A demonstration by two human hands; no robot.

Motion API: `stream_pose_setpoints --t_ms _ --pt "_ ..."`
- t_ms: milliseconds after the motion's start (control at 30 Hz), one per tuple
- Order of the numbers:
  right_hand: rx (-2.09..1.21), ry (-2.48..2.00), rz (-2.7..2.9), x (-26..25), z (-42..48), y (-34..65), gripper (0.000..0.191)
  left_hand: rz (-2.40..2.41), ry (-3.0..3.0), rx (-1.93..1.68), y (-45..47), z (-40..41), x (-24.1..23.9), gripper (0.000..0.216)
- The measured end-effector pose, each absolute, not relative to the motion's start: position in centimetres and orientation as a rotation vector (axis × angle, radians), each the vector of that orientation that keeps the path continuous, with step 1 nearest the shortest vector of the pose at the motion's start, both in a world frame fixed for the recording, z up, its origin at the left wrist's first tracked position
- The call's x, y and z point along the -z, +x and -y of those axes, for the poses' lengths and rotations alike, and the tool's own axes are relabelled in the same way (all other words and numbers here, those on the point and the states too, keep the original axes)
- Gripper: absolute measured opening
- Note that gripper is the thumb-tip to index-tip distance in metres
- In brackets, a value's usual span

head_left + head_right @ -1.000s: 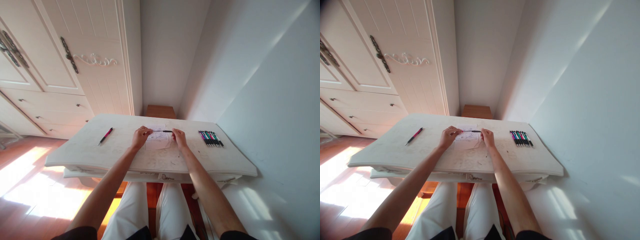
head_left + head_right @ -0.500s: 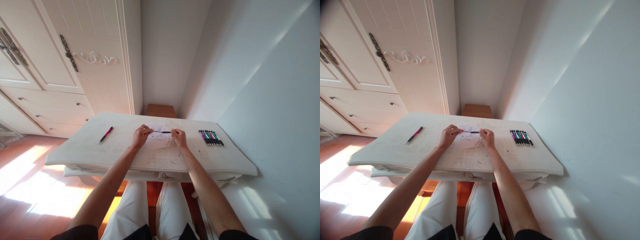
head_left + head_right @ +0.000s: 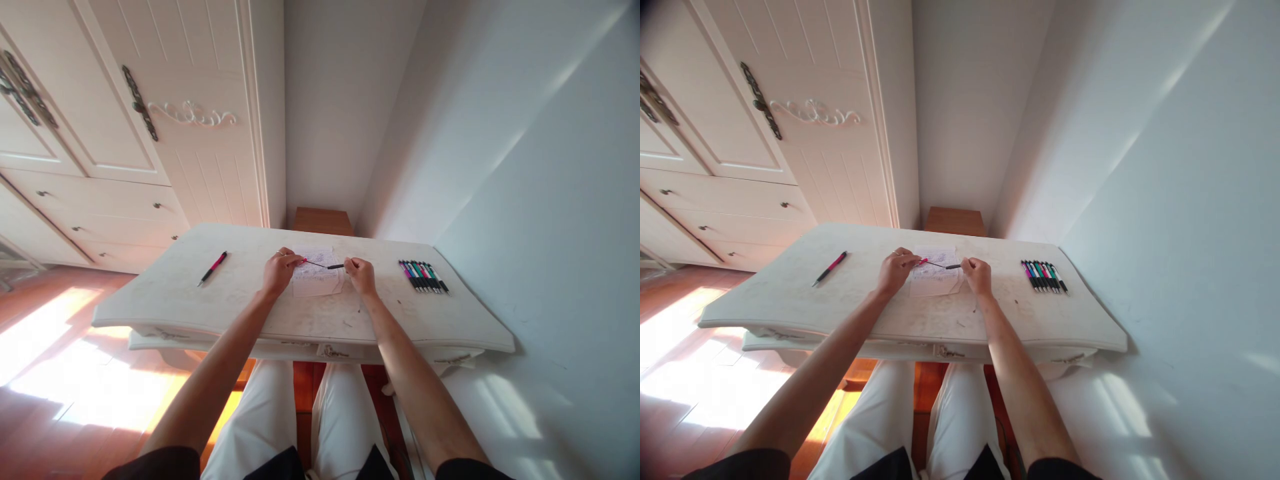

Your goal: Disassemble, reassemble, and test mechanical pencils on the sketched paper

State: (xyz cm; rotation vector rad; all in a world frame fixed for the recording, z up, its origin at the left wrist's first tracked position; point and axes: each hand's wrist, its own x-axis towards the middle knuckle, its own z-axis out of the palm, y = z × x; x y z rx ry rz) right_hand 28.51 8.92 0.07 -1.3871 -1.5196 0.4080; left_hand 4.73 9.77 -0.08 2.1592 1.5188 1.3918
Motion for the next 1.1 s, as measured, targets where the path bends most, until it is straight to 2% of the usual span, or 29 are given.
stream_pose_setpoints --t_ms 367,833,1100 --pt "-0.262 -1.482 1.476 0.36 -8.98 28.69 0.039 -1.691 2.147 -1.273 4.21 -10.01 0.16 0.019" --pt "-0.363 -1.497 1.527 0.43 -8.96 28.50 0.041 -1.789 2.245 -0.983 4.12 -9.99 0.59 0.015" --pt "-0.451 -1.413 1.522 0.21 -8.78 28.28 0.042 -1.712 2.189 -1.115 4.44 -9.72 0.18 0.019"
